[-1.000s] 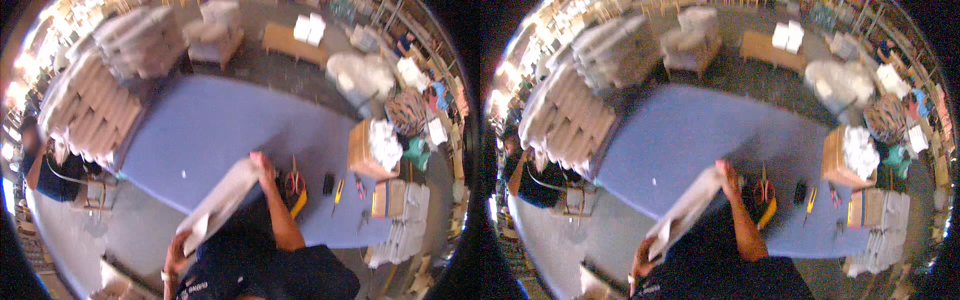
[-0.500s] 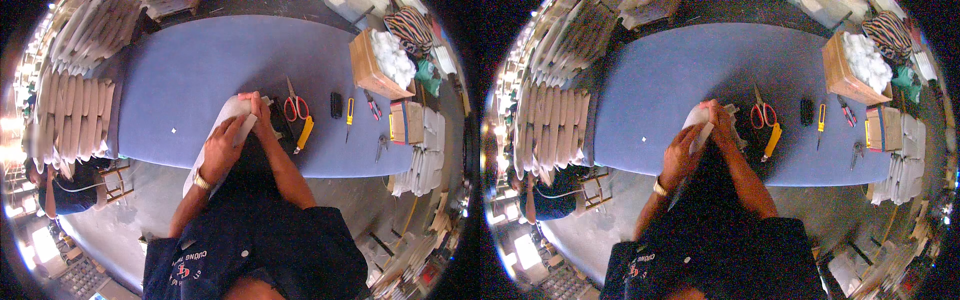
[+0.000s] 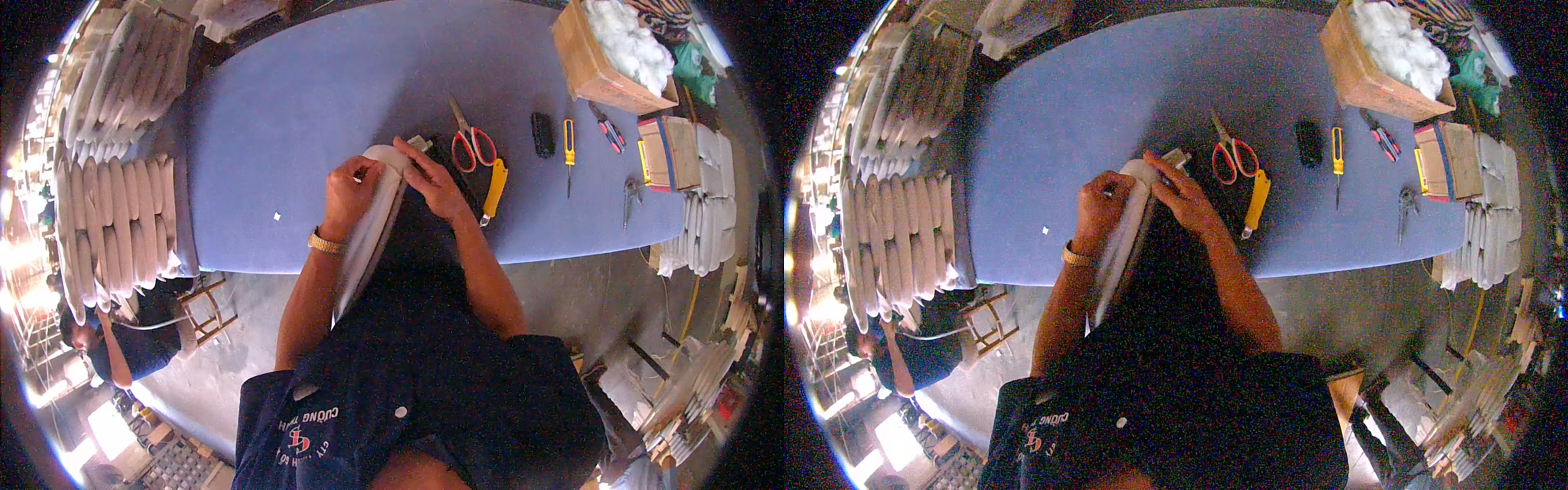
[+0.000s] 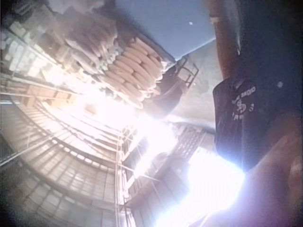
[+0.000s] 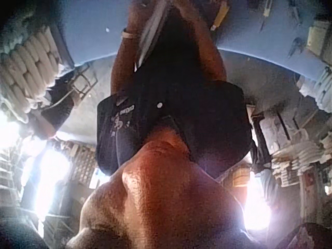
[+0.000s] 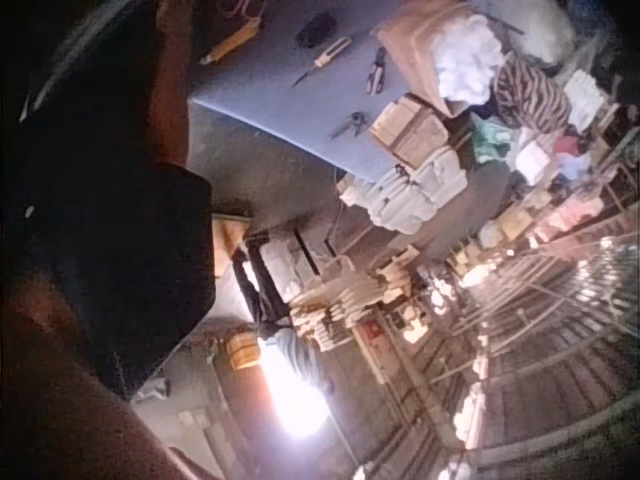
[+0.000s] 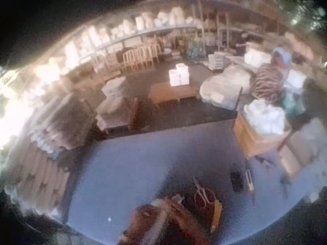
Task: The person assembles a cushion by folding fabric around a foam insert, using a staple gun to secure the edges, a utility knife to trim excess fabric, and scissors to make final adjustments. The finished cushion is placed on a stack of similar items.
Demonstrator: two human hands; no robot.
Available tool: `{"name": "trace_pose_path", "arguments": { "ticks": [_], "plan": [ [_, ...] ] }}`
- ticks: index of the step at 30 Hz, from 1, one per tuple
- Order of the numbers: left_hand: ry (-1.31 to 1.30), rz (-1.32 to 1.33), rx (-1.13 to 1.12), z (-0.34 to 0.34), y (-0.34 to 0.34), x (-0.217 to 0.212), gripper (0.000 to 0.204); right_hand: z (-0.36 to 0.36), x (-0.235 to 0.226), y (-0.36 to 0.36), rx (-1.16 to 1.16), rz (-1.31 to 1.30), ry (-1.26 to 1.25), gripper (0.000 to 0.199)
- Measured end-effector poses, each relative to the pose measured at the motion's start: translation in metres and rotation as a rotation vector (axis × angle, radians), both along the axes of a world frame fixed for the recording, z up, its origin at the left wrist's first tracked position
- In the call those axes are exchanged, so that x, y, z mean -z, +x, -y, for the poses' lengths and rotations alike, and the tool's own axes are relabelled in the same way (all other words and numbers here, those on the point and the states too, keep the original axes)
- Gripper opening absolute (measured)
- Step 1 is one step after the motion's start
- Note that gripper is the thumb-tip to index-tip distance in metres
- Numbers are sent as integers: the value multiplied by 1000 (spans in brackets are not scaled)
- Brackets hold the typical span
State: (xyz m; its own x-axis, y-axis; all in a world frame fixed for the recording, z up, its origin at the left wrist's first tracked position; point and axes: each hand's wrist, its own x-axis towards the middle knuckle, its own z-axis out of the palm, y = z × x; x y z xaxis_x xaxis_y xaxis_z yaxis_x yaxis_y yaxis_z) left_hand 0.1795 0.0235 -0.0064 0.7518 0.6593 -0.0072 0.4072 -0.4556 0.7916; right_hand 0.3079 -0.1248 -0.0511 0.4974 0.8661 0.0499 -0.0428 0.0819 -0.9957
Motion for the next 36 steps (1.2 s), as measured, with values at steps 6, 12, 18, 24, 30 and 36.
{"name": "trace_pose_path", "arguments": {
  "ticks": [6,12,18,24,30,36],
  "plan": [
    [309,-24,103,10,-14,-43,41,-28,-1,4,-3,164,20,48],
    [275,96,123,-8,-29,-34,53,-71,-20,14,-65,254,-56,42],
    [61,39,128,-40,-33,-27,43,-86,-8,22,-71,326,-45,45],
    [304,14,198,-50,-17,-24,36,-90,-12,28,-110,365,-106,45],
    [260,-33,151,-54,-3,-20,27,-88,-19,36,-142,385,-162,42],
    [219,-40,50,-68,0,-5,26,-101,-10,40,-150,356,-178,40]
  ]
}}
